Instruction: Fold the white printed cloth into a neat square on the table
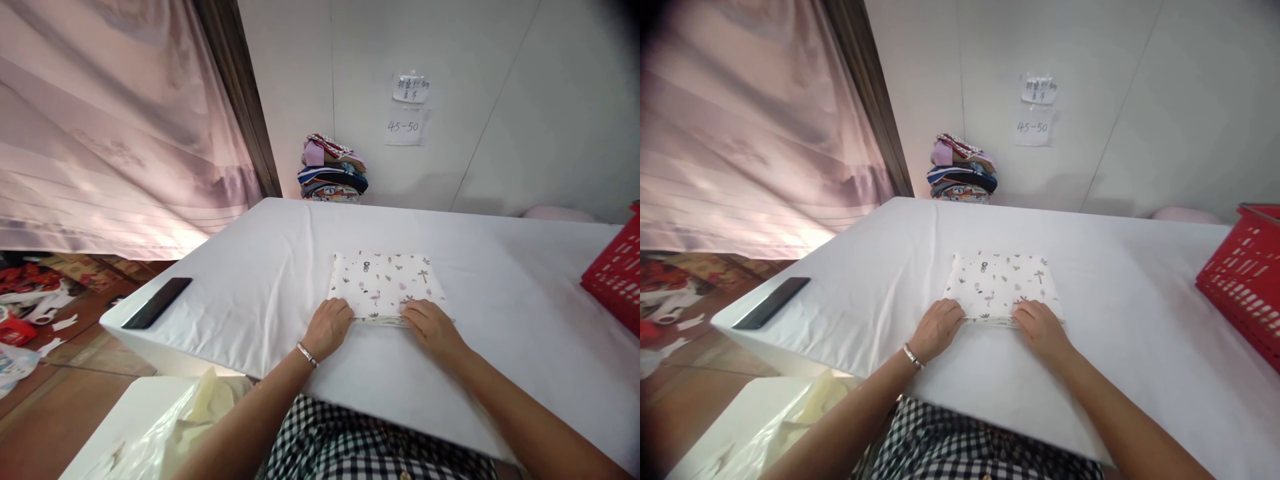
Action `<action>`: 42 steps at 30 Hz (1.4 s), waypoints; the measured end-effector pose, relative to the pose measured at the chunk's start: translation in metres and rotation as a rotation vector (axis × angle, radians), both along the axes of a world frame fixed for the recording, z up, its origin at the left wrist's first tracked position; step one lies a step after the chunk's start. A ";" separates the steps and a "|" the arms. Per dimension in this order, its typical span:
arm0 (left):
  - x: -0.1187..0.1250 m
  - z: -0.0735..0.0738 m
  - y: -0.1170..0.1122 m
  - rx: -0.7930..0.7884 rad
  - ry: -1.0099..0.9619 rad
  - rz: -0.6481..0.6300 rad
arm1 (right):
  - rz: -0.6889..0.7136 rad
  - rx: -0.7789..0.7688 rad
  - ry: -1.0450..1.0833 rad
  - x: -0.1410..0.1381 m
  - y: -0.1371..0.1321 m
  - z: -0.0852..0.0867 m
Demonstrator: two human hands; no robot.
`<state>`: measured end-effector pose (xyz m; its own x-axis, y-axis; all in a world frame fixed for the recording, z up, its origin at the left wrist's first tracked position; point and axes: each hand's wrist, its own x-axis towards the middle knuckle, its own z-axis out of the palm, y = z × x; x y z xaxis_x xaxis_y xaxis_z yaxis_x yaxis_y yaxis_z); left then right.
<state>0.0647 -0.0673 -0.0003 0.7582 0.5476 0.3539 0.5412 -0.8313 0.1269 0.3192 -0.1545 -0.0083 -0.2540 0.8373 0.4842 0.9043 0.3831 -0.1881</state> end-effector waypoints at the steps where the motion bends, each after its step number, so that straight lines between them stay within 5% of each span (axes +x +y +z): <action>1: -0.001 0.000 0.001 -0.009 -0.016 -0.006 | 0.006 0.007 0.010 0.000 -0.001 0.000; 24: -0.026 0.004 0.005 -0.107 -0.106 -0.026 | -0.013 0.106 0.067 -0.002 -0.003 -0.012; 34: -0.020 0.004 0.009 -0.186 -0.124 0.087 | -0.013 0.063 0.078 -0.003 -0.002 -0.012; 42: -0.001 0.021 0.005 -0.119 -0.205 0.001 | -0.007 0.063 0.084 -0.006 0.002 -0.010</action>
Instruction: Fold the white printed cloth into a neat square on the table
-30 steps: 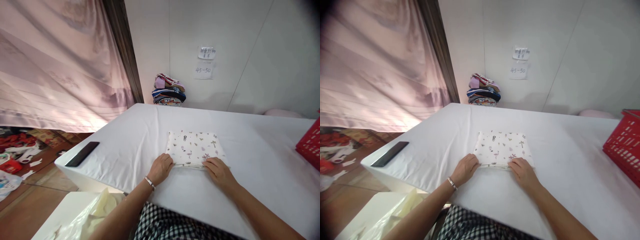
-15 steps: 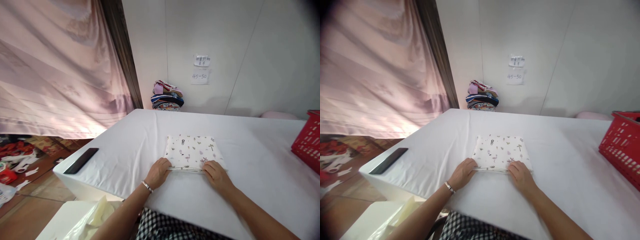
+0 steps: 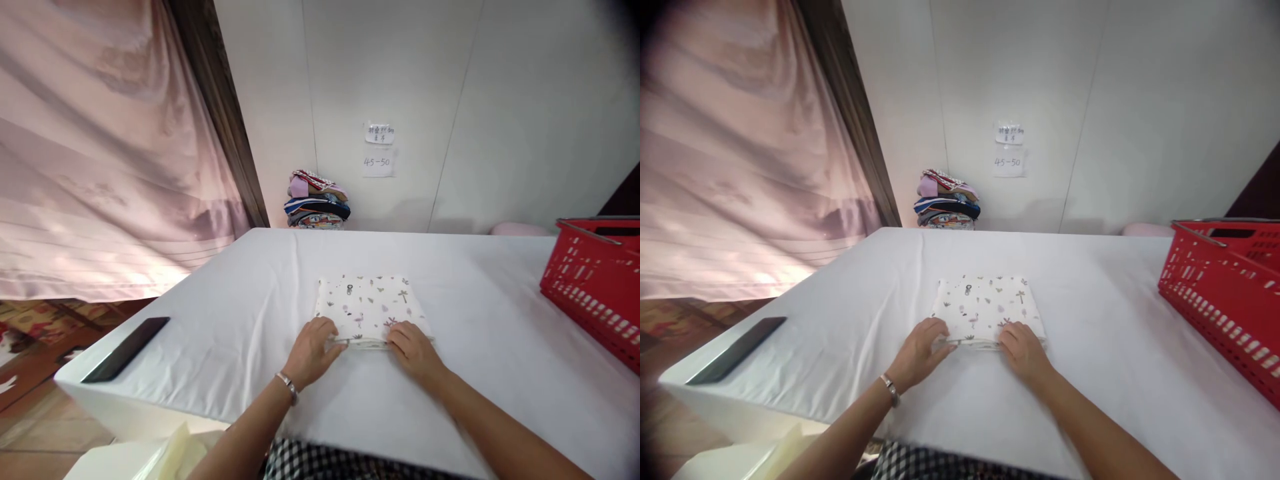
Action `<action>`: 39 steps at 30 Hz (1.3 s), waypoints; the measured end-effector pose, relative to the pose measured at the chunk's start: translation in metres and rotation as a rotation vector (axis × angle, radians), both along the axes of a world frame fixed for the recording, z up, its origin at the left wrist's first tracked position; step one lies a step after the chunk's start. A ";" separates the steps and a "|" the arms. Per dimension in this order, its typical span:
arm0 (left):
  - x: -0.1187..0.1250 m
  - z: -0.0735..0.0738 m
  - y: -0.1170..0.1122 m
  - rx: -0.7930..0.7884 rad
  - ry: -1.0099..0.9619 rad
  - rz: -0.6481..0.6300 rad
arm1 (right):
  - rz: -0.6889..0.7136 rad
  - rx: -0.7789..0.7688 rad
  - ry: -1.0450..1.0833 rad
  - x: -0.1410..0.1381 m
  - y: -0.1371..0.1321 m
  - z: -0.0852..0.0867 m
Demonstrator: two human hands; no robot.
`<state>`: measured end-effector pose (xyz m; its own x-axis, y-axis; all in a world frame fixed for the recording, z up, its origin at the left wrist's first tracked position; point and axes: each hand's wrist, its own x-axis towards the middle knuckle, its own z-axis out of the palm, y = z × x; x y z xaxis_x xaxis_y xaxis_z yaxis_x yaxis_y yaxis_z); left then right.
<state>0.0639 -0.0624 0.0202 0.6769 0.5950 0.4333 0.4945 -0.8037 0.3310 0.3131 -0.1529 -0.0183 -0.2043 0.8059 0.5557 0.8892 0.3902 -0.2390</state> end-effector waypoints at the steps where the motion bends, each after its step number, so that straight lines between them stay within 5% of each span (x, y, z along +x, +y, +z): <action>1: 0.007 0.000 0.000 0.021 -0.014 -0.026 | -0.001 -0.001 0.000 0.000 0.000 0.000; 11: 0.027 -0.035 -0.001 0.174 0.275 -0.061 | -0.002 -0.141 0.129 0.007 -0.017 0.018; 17: 0.026 -0.034 -0.003 0.173 0.298 -0.055 | -0.057 -0.124 0.209 -0.001 0.020 0.040; 24: 0.025 -0.025 -0.005 0.063 0.256 -0.064 | -0.238 -0.402 -0.109 0.013 0.044 0.009; 30: 0.045 -0.005 0.018 -0.053 0.125 0.034 | -0.298 -0.381 -0.126 0.010 0.036 -0.003; 34: 0.051 -0.018 0.035 0.005 0.233 0.179 | -0.272 -0.407 -0.097 0.011 0.036 -0.001; 39: 0.049 -0.035 0.040 0.000 0.285 0.191 | -0.273 -0.541 -0.024 0.018 0.056 0.020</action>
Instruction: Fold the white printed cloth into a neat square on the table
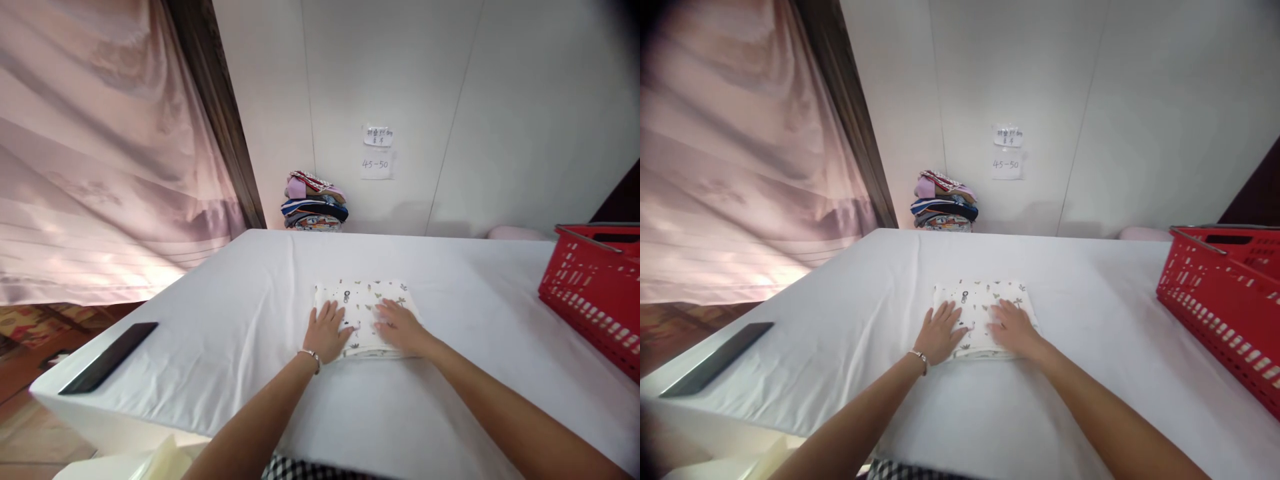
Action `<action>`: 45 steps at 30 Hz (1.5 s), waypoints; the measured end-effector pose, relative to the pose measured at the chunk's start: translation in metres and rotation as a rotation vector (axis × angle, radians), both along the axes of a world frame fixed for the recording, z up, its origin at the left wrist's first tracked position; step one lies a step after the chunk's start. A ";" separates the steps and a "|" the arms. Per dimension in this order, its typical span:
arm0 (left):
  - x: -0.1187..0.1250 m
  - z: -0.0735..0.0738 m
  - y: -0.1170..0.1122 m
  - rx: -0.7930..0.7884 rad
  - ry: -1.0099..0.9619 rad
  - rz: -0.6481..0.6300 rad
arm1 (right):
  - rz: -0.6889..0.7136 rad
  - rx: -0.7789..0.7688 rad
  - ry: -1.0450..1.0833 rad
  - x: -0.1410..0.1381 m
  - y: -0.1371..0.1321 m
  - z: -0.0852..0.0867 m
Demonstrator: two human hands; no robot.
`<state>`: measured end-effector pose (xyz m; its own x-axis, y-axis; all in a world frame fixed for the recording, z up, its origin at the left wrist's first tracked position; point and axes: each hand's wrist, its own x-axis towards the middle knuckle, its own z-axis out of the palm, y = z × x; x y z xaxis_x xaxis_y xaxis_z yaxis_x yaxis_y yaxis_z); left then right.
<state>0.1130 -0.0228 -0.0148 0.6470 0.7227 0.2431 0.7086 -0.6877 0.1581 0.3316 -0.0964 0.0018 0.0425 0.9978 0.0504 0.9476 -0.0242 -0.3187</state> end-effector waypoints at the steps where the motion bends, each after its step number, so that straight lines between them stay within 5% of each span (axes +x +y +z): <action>1: -0.001 0.000 0.000 0.000 -0.001 -0.002 | -0.015 0.022 -0.011 0.004 0.006 0.004; 4: -0.002 0.002 -0.002 -0.022 -0.002 0.004 | -0.087 0.090 -0.089 0.020 0.023 0.005; 12: -0.003 0.014 0.000 -0.171 0.023 0.037 | -0.131 0.108 -0.040 0.051 0.030 -0.035; 17: 0.008 0.030 0.021 -0.257 0.073 0.147 | -0.157 0.039 0.001 0.048 0.031 -0.031; 24: 0.012 0.010 0.030 -0.241 0.113 0.180 | -0.150 -0.022 -0.131 0.044 0.032 -0.021; 30: 0.011 0.009 0.029 -0.234 0.100 0.182 | -0.141 0.021 -0.235 0.027 0.056 -0.002; 38: 0.016 0.012 0.032 -0.211 0.110 0.197 | -0.097 0.025 -0.246 0.025 0.067 -0.027; 45: 0.038 0.017 0.056 -0.163 0.119 0.233 | -0.098 0.024 -0.243 0.026 0.066 -0.027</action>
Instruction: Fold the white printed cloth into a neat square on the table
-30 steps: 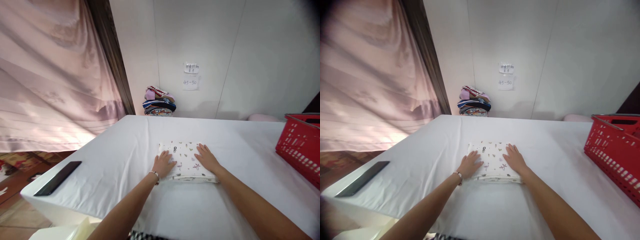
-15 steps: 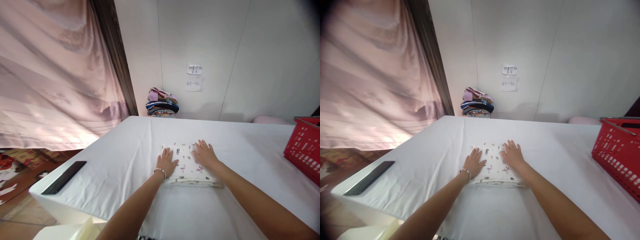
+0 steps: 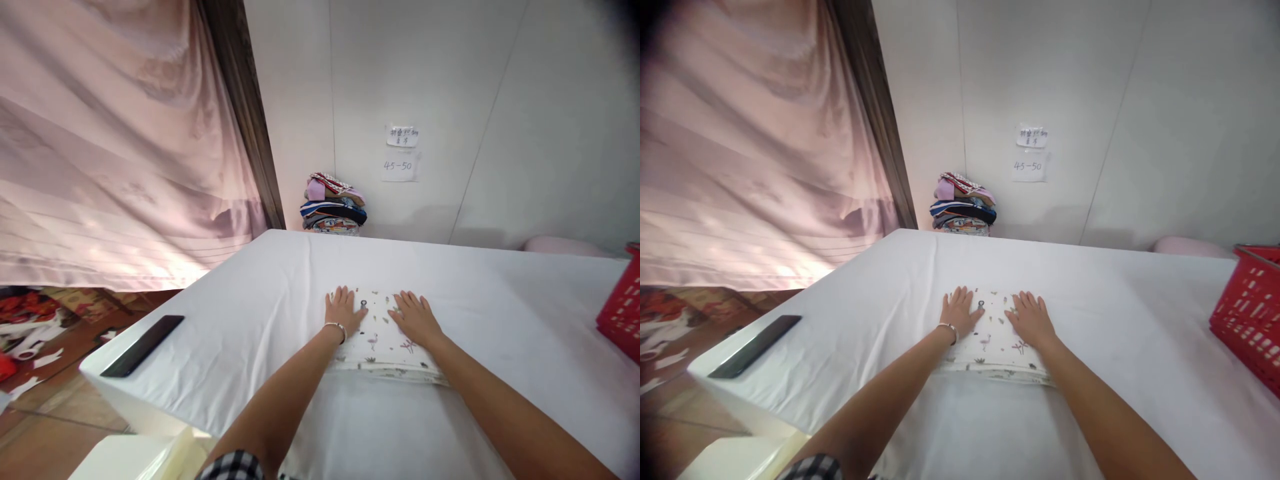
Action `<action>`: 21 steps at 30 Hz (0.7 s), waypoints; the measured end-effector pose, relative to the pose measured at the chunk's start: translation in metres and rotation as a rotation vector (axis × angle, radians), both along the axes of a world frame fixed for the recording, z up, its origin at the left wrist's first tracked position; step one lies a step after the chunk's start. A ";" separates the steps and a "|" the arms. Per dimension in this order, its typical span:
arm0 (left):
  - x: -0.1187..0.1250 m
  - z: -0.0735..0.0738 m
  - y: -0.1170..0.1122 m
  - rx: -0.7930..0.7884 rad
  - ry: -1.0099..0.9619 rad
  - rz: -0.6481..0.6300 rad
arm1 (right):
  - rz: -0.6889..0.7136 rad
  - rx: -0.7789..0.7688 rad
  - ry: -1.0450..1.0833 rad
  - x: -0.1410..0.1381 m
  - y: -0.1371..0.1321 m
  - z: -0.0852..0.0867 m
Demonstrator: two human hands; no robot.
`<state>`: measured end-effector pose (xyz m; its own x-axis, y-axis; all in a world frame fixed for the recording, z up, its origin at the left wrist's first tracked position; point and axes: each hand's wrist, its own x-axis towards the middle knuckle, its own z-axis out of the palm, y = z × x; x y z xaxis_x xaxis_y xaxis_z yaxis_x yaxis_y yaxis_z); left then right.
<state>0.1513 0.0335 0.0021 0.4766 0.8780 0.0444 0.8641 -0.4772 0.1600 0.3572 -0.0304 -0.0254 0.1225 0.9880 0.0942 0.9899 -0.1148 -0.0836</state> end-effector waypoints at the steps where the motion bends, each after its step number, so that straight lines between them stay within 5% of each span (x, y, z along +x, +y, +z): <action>1: 0.000 -0.004 0.003 -0.024 0.006 0.005 | 0.001 -0.002 0.003 0.000 0.000 0.000; 6: -0.003 -0.017 0.009 -0.047 -0.012 -0.004 | 0.002 0.012 0.002 0.001 -0.001 -0.002; 13: -0.010 0.002 0.006 -0.177 -0.087 -0.022 | 0.026 0.049 0.164 0.004 -0.003 0.013; 18: -0.037 0.002 -0.034 -0.199 -0.188 -0.175 | 0.021 0.079 0.339 0.006 -0.022 0.025; 21: -0.055 -0.003 -0.064 -0.116 -0.281 -0.265 | 0.153 0.111 0.473 -0.009 -0.051 0.027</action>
